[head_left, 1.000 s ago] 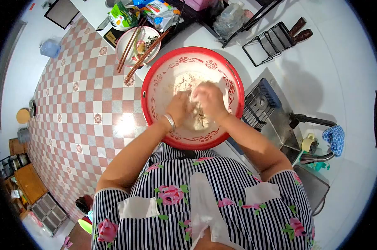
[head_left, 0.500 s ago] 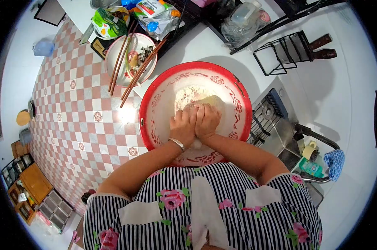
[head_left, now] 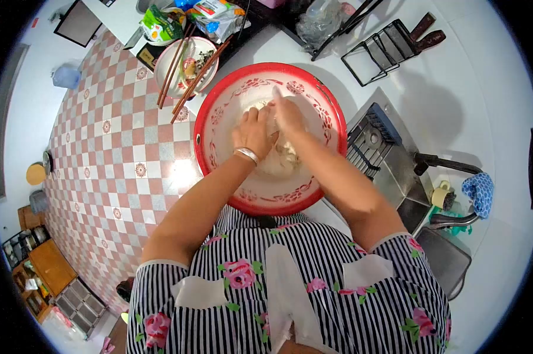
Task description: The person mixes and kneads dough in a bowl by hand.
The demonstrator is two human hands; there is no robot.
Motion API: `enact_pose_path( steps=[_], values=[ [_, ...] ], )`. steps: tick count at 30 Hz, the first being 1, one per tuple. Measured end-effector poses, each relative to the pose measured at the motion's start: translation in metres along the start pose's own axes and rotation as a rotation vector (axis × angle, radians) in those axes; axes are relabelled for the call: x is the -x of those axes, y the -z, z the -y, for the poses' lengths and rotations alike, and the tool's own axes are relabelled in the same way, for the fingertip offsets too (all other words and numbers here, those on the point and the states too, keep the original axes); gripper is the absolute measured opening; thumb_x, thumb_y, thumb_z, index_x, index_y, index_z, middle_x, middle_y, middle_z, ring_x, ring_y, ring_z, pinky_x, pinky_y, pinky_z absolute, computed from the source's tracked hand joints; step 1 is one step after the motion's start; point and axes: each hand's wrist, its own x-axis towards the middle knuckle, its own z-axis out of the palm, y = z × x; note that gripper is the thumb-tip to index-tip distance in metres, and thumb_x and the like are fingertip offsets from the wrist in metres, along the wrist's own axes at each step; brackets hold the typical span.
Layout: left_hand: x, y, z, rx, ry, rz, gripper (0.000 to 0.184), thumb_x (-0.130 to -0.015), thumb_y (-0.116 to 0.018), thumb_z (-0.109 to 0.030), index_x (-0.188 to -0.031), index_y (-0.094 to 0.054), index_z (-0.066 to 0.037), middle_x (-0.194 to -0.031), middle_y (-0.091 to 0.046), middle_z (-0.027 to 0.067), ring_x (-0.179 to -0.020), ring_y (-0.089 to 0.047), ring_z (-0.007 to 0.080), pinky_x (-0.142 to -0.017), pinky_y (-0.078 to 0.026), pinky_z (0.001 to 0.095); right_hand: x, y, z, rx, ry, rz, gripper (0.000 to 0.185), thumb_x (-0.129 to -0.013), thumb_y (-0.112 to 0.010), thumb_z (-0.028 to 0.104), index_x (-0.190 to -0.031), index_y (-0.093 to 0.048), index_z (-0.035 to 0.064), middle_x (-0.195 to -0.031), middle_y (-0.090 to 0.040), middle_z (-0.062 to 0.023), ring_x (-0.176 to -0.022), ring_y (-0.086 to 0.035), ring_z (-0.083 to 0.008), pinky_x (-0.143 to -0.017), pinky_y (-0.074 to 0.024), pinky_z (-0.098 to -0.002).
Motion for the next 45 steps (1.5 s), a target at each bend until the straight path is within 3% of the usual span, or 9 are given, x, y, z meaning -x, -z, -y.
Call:
enact_pose_path(
  steps=[3, 5, 7, 14, 23, 36, 39, 41, 45],
  values=[
    [0.037, 0.008, -0.014, 0.076, -0.234, -0.248, 0.064, -0.068, -0.076, -0.022, -0.121, -0.044, -0.004, -0.114, -0.049, 0.0185, -0.105, -0.049, 0.0354, -0.089, -0.044, 0.0429, 0.004, 0.026, -0.005, -0.400, -0.075, 0.271, 0.063, -0.092, -0.041, 0.058, -0.093, -0.070, 0.0017, -0.099, -0.064, -0.0278, -0.093, -0.061, -0.0388, -0.084, -0.0458, -0.0450],
    [0.057, 0.011, -0.013, 0.220, -0.322, -0.301, 0.066, -0.065, -0.078, -0.022, -0.118, -0.044, -0.002, -0.113, -0.047, 0.0204, -0.105, -0.047, 0.0374, -0.091, -0.040, 0.0443, 0.028, 0.023, -0.020, 0.022, 0.131, 0.399, 0.051, -0.090, -0.051, 0.052, -0.087, -0.070, 0.0045, -0.086, -0.068, -0.0182, -0.080, -0.065, -0.0335, -0.077, -0.0491, -0.0427],
    [0.072, 0.013, -0.007, 0.473, -0.276, -0.209, 0.067, -0.063, -0.079, -0.021, -0.117, -0.043, -0.001, -0.113, -0.045, 0.0221, -0.106, -0.045, 0.0391, -0.093, -0.037, 0.0469, 0.106, 0.027, 0.012, 0.294, 0.189, 0.048, 0.037, -0.088, -0.057, 0.039, -0.083, -0.068, 0.0044, -0.083, -0.066, -0.0177, -0.077, -0.064, -0.0343, -0.074, -0.0486, -0.0471],
    [0.080, -0.023, 0.007, -0.284, -0.191, -0.080, 0.046, -0.080, -0.059, -0.025, -0.122, -0.051, -0.008, -0.124, -0.049, 0.0120, -0.122, -0.042, 0.0330, -0.098, -0.034, 0.0518, 0.131, -0.030, -0.031, 0.174, 0.470, -0.460, 0.019, -0.085, -0.055, 0.022, -0.081, -0.059, 0.0044, -0.080, -0.060, -0.0140, -0.078, -0.055, -0.0345, -0.074, -0.0401, -0.0470],
    [-0.020, -0.010, 0.018, -0.225, -0.094, 0.204, 0.038, -0.084, -0.053, -0.022, -0.119, -0.053, -0.009, -0.114, -0.057, 0.0073, -0.110, -0.054, 0.0245, -0.087, -0.045, 0.0407, 0.042, -0.031, -0.004, 0.237, 0.448, -0.523, 0.021, -0.086, -0.050, 0.023, -0.078, -0.058, 0.0055, -0.081, -0.061, -0.0124, -0.080, -0.057, -0.0314, -0.074, -0.0387, -0.0459],
    [-0.027, -0.017, 0.017, -0.048, 0.061, 0.059, 0.059, -0.081, -0.063, -0.030, -0.131, -0.043, -0.006, -0.116, -0.060, 0.0154, -0.105, -0.059, 0.0332, -0.083, -0.051, 0.0440, 0.009, -0.018, 0.004, 0.235, 0.393, -0.305, 0.049, -0.093, -0.042, 0.047, -0.087, -0.068, 0.0057, -0.081, -0.067, -0.0204, -0.081, -0.064, -0.0385, -0.080, -0.0452, -0.0492],
    [0.006, 0.005, 0.011, 0.276, 0.055, -0.047, 0.058, -0.085, -0.058, -0.028, -0.134, -0.040, -0.003, -0.110, -0.063, 0.0193, -0.097, -0.061, 0.0354, -0.081, -0.049, 0.0456, 0.019, 0.020, 0.017, 0.244, 0.105, 0.065, 0.054, -0.094, -0.038, 0.049, -0.091, -0.070, 0.0053, -0.084, -0.067, -0.0211, -0.082, -0.064, -0.0384, -0.080, -0.0459, -0.0499],
    [0.030, 0.017, 0.011, 0.692, 0.156, -0.137, 0.047, -0.085, -0.055, -0.027, -0.125, -0.049, -0.003, -0.104, -0.065, 0.0168, -0.087, -0.062, 0.0356, -0.077, -0.048, 0.0484, 0.066, 0.033, 0.025, 0.319, 0.169, 0.085, 0.053, -0.095, -0.039, 0.046, -0.082, -0.068, 0.0037, -0.083, -0.067, -0.0199, -0.080, -0.064, -0.0382, -0.077, -0.0467, -0.0510],
    [0.063, -0.014, -0.011, 0.323, 0.270, -0.128, 0.028, -0.092, -0.049, -0.025, -0.101, -0.063, -0.002, -0.088, -0.066, 0.0169, -0.080, -0.061, 0.0362, -0.075, -0.046, 0.0465, 0.114, 0.013, -0.008, 0.280, 0.350, -0.188, 0.038, -0.091, -0.047, 0.035, -0.077, -0.064, 0.0040, -0.077, -0.064, -0.0171, -0.075, -0.061, -0.0366, -0.072, -0.0436, -0.0502]
  ],
)
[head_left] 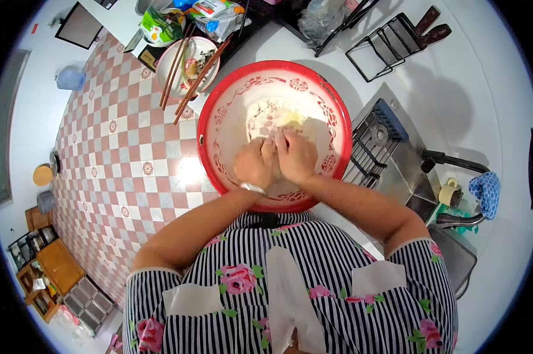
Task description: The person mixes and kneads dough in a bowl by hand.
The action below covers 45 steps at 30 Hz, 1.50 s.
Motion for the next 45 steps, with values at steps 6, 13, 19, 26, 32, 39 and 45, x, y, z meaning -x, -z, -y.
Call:
enact_pose_path(
  steps=[6, 13, 19, 26, 32, 39, 45],
  values=[
    [-0.007, -0.025, 0.007, -0.110, -0.082, -0.227, 0.027, -0.091, -0.046, -0.026, -0.088, -0.064, -0.005, -0.086, -0.063, 0.0131, -0.082, -0.058, 0.0318, -0.075, -0.043, 0.0435, 0.006, -0.031, -0.009, -0.027, -0.005, -0.232, 0.028, -0.087, -0.050, 0.026, -0.073, -0.059, 0.0038, -0.078, -0.061, -0.0147, -0.078, -0.056, -0.0339, -0.073, -0.0385, -0.0464],
    [-0.089, -0.045, 0.033, -0.187, -0.184, -0.243, 0.027, -0.092, -0.044, -0.028, -0.087, -0.060, -0.006, -0.082, -0.060, 0.0152, -0.081, -0.058, 0.0351, -0.073, -0.045, 0.0462, -0.076, -0.057, -0.016, -0.095, 0.120, -0.205, 0.029, -0.089, -0.047, 0.026, -0.074, -0.060, 0.0045, -0.078, -0.060, -0.0162, -0.078, -0.057, -0.0351, -0.073, -0.0400, -0.0474],
    [-0.116, -0.048, 0.050, -0.272, -0.438, -0.214, 0.035, -0.084, -0.058, -0.014, -0.116, -0.053, 0.000, -0.104, -0.061, 0.0197, -0.083, -0.062, 0.0352, -0.068, -0.051, 0.0465, -0.109, -0.062, -0.009, -0.200, 0.074, -0.188, 0.036, -0.092, -0.045, 0.031, -0.072, -0.061, 0.0047, -0.075, -0.059, -0.0183, -0.067, -0.056, -0.0391, -0.062, -0.0432, -0.0486],
    [-0.123, -0.055, 0.038, -0.067, -0.042, -0.147, 0.038, -0.095, -0.040, -0.037, -0.094, -0.061, -0.006, -0.077, -0.064, 0.0243, -0.070, -0.061, 0.0441, -0.066, -0.047, 0.0528, -0.113, -0.090, -0.034, 0.037, 0.115, -0.260, 0.043, -0.094, -0.044, 0.041, -0.085, -0.067, 0.0066, -0.080, -0.065, -0.0196, -0.077, -0.062, -0.0374, -0.071, -0.0469, -0.0487],
    [-0.069, -0.009, -0.005, -0.016, -0.091, -0.137, 0.037, -0.095, -0.042, -0.035, -0.095, -0.063, -0.005, -0.083, -0.065, 0.0226, -0.079, -0.062, 0.0414, -0.072, -0.047, 0.0515, -0.081, -0.015, -0.023, -0.081, 0.165, 0.172, 0.048, -0.096, -0.038, 0.041, -0.082, -0.068, 0.0051, -0.077, -0.066, -0.0206, -0.076, -0.064, -0.0380, -0.072, -0.0487, -0.0474],
    [0.016, -0.004, -0.013, -0.068, -0.038, -0.111, 0.028, -0.091, -0.046, -0.029, -0.092, -0.065, -0.008, -0.092, -0.065, 0.0132, -0.089, -0.059, 0.0336, -0.083, -0.039, 0.0490, 0.019, -0.011, -0.008, 0.078, -0.010, -0.070, 0.032, -0.091, -0.047, 0.028, -0.078, -0.064, 0.0043, -0.080, -0.065, -0.0171, -0.076, -0.061, -0.0344, -0.075, -0.0407, -0.0467],
    [-0.011, -0.020, 0.005, -0.044, -0.159, -0.152, 0.023, -0.088, -0.046, -0.023, -0.090, -0.063, -0.009, -0.091, -0.063, 0.0105, -0.088, -0.056, 0.0305, -0.083, -0.036, 0.0467, -0.006, -0.032, -0.013, -0.011, 0.033, -0.161, 0.026, -0.089, -0.047, 0.025, -0.075, -0.059, 0.0061, -0.079, -0.059, -0.0132, -0.081, -0.055, -0.0318, -0.080, -0.0345, -0.0441]
  ],
)
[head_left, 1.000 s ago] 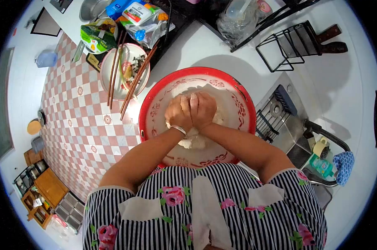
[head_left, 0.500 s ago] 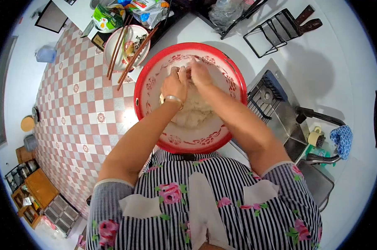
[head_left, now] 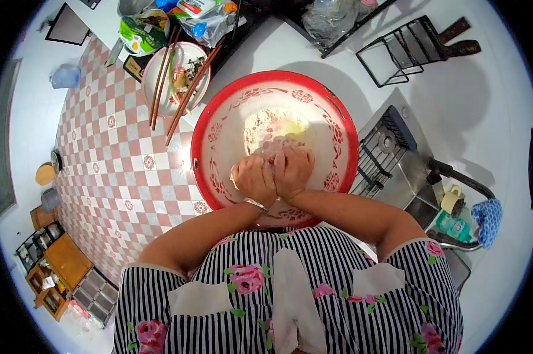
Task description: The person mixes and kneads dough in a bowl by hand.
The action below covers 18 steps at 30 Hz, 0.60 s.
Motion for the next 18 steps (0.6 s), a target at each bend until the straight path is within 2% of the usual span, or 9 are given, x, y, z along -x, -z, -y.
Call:
enact_pose_path(
  steps=[5, 8, 11, 14, 16, 18],
  values=[
    [-0.034, -0.011, 0.011, 0.072, -0.032, -0.059, 0.022, -0.089, -0.045, -0.022, -0.091, -0.061, -0.008, -0.086, -0.062, 0.0127, -0.077, -0.056, 0.0335, -0.071, -0.040, 0.0457, -0.045, -0.008, 0.009, -0.132, 0.075, -0.003, 0.023, -0.088, -0.047, 0.023, -0.075, -0.057, 0.0069, -0.076, -0.058, -0.0123, -0.078, -0.054, -0.0316, -0.076, -0.0351, -0.0437],
    [-0.052, -0.021, 0.025, 0.077, -0.032, -0.056, 0.023, -0.090, -0.044, -0.023, -0.091, -0.061, -0.007, -0.085, -0.061, 0.0144, -0.075, -0.056, 0.0359, -0.070, -0.042, 0.0466, -0.067, -0.018, 0.003, -0.138, 0.104, 0.040, 0.023, -0.087, -0.047, 0.024, -0.075, -0.057, 0.0070, -0.075, -0.057, -0.0117, -0.078, -0.054, -0.0318, -0.075, -0.0356, -0.0442],
    [-0.062, -0.029, 0.034, 0.091, -0.032, -0.053, 0.024, -0.091, -0.044, -0.024, -0.091, -0.061, -0.007, -0.084, -0.061, 0.0160, -0.073, -0.056, 0.0383, -0.068, -0.043, 0.0475, -0.081, -0.033, 0.001, -0.149, 0.196, -0.094, 0.026, -0.088, -0.048, 0.028, -0.075, -0.058, 0.0079, -0.075, -0.057, -0.0120, -0.074, -0.054, -0.0328, -0.071, -0.0377, -0.0449],
    [-0.075, -0.025, 0.022, 0.080, 0.137, -0.061, 0.032, -0.093, -0.043, -0.029, -0.091, -0.062, -0.004, -0.087, -0.062, 0.0194, -0.080, -0.057, 0.0418, -0.073, -0.045, 0.0478, -0.085, -0.056, -0.009, -0.256, 0.190, -0.252, 0.032, -0.089, -0.047, 0.034, -0.075, -0.059, 0.0078, -0.077, -0.059, -0.0124, -0.073, -0.055, -0.0348, -0.067, -0.0402, -0.0466],
    [-0.079, -0.027, 0.020, 0.062, 0.240, -0.034, 0.040, -0.094, -0.041, -0.036, -0.091, -0.064, -0.004, -0.090, -0.063, 0.0204, -0.085, -0.058, 0.0423, -0.077, -0.045, 0.0483, -0.092, -0.052, -0.009, -0.255, 0.044, -0.013, 0.032, -0.090, -0.048, 0.034, -0.078, -0.059, 0.0062, -0.080, -0.061, -0.0127, -0.074, -0.055, -0.0376, -0.068, -0.0415, -0.0482],
    [-0.078, -0.025, 0.020, 0.091, 0.321, 0.047, 0.051, -0.095, -0.036, -0.044, -0.093, -0.066, -0.003, -0.094, -0.065, 0.0208, -0.090, -0.059, 0.0414, -0.081, -0.045, 0.0476, -0.096, -0.048, -0.013, -0.220, -0.014, 0.125, 0.032, -0.091, -0.053, 0.034, -0.089, -0.060, 0.0027, -0.090, -0.064, -0.0142, -0.084, -0.058, -0.0379, -0.076, -0.0442, -0.0468]
  ],
)
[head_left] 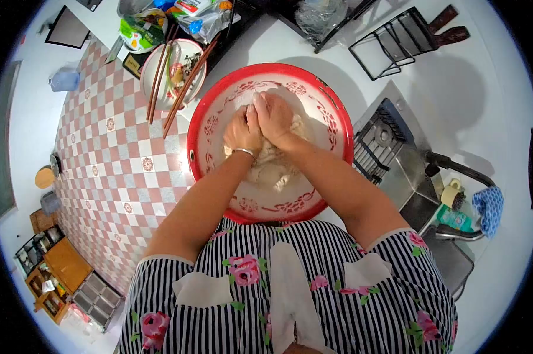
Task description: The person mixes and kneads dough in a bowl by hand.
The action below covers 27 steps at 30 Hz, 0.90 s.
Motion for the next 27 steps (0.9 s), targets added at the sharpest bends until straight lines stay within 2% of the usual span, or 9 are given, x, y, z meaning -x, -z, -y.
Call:
enact_pose_path(
  steps=[2, 5, 10, 13, 15, 18, 22, 24, 27],
  values=[
    [-0.011, 0.006, 0.011, 0.088, 0.031, 0.111, 0.064, -0.095, -0.030, -0.054, -0.098, -0.067, -0.002, -0.098, -0.066, 0.0206, -0.095, -0.060, 0.0390, -0.087, -0.044, 0.0453, 0.028, 0.046, 0.054, -0.390, 0.100, -0.068, 0.029, -0.089, -0.059, 0.031, -0.094, -0.060, 0.0021, -0.095, -0.063, -0.0148, -0.089, -0.058, -0.0345, -0.081, -0.0445, -0.0435],
    [-0.022, 0.008, 0.046, 0.275, 0.080, 0.246, 0.080, -0.093, -0.022, -0.064, -0.109, -0.065, 0.000, -0.108, -0.064, 0.0207, -0.105, -0.058, 0.0334, -0.095, -0.040, 0.0397, 0.037, 0.048, -0.002, -0.010, 0.075, -0.453, 0.032, -0.078, -0.073, 0.015, -0.102, -0.058, 0.0000, -0.099, -0.061, -0.0126, -0.101, -0.057, -0.0273, -0.090, -0.0435, -0.0370],
    [-0.015, 0.020, 0.053, 0.560, 0.416, 0.449, 0.092, -0.090, -0.019, -0.073, -0.128, -0.055, 0.004, -0.130, -0.054, 0.0203, -0.122, -0.049, 0.0262, -0.104, -0.034, 0.0346, 0.079, 0.044, -0.026, -0.671, -0.712, -0.056, 0.048, -0.068, -0.073, 0.009, -0.112, -0.057, -0.0015, -0.108, -0.060, -0.0133, -0.103, -0.056, -0.0243, -0.085, -0.0464, -0.0361],
    [0.004, 0.039, 0.020, 0.743, 0.530, 0.517, 0.097, -0.088, -0.019, -0.076, -0.131, -0.051, 0.004, -0.130, -0.054, 0.0180, -0.123, -0.048, 0.0239, -0.104, -0.035, 0.0343, 0.052, 0.055, 0.012, -0.543, -0.743, -0.093, 0.052, -0.067, -0.071, 0.007, -0.116, -0.057, -0.0032, -0.108, -0.061, -0.0153, -0.098, -0.059, -0.0251, -0.083, -0.0476, -0.0344],
    [0.002, 0.049, 0.008, 0.986, 0.614, 0.548, 0.100, -0.085, -0.020, -0.080, -0.127, -0.055, 0.003, -0.120, -0.060, 0.0156, -0.117, -0.053, 0.0218, -0.100, -0.041, 0.0339, 0.039, 0.075, 0.042, -0.440, -0.321, -0.040, 0.040, -0.070, -0.071, 0.010, -0.107, -0.064, -0.0028, -0.106, -0.064, -0.0136, -0.097, -0.060, -0.0215, -0.083, -0.0475, -0.0333],
    [-0.013, 0.077, -0.030, 0.749, 0.546, 0.396, 0.084, -0.090, -0.031, -0.071, -0.127, -0.056, 0.000, -0.114, -0.063, 0.0153, -0.108, -0.059, 0.0225, -0.094, -0.044, 0.0354, 0.040, 0.081, 0.059, 0.015, 0.224, -0.061, 0.038, -0.071, -0.070, 0.013, -0.105, -0.063, -0.0026, -0.102, -0.064, -0.0128, -0.095, -0.061, -0.0223, -0.085, -0.0460, -0.0325],
    [-0.014, 0.075, -0.015, -0.453, -0.519, 0.453, 0.044, -0.094, -0.050, -0.040, -0.120, -0.060, -0.006, -0.105, -0.064, 0.0229, -0.091, -0.063, 0.0345, -0.080, -0.047, 0.0425, 0.072, 0.083, 0.076, -0.263, 0.157, 0.123, 0.026, -0.079, -0.061, 0.014, -0.100, -0.063, -0.0005, -0.101, -0.063, -0.0150, -0.094, -0.060, -0.0275, -0.085, -0.0461, -0.0362],
    [0.031, 0.093, -0.039, -0.226, -0.270, 0.408, 0.030, -0.087, -0.052, -0.018, -0.114, -0.057, -0.005, -0.094, -0.065, 0.0212, -0.088, -0.062, 0.0420, -0.079, -0.048, 0.0470, 0.069, 0.077, 0.050, -0.811, 0.034, 0.254, 0.023, -0.091, -0.049, 0.019, -0.088, -0.062, 0.0003, -0.097, -0.062, -0.0187, -0.088, -0.059, -0.0344, -0.079, -0.0450, -0.0436],
    [0.075, 0.066, -0.026, 0.066, -0.368, -0.035, 0.018, -0.088, -0.049, -0.016, -0.096, -0.060, -0.005, -0.090, -0.061, 0.0183, -0.089, -0.058, 0.0381, -0.079, -0.044, 0.0467, 0.074, 0.077, 0.069, -0.003, 0.082, 0.059, 0.030, -0.093, -0.045, 0.023, -0.084, -0.060, -0.0008, -0.089, -0.059, -0.0190, -0.083, -0.054, -0.0362, -0.077, -0.0408, -0.0466]
  ],
)
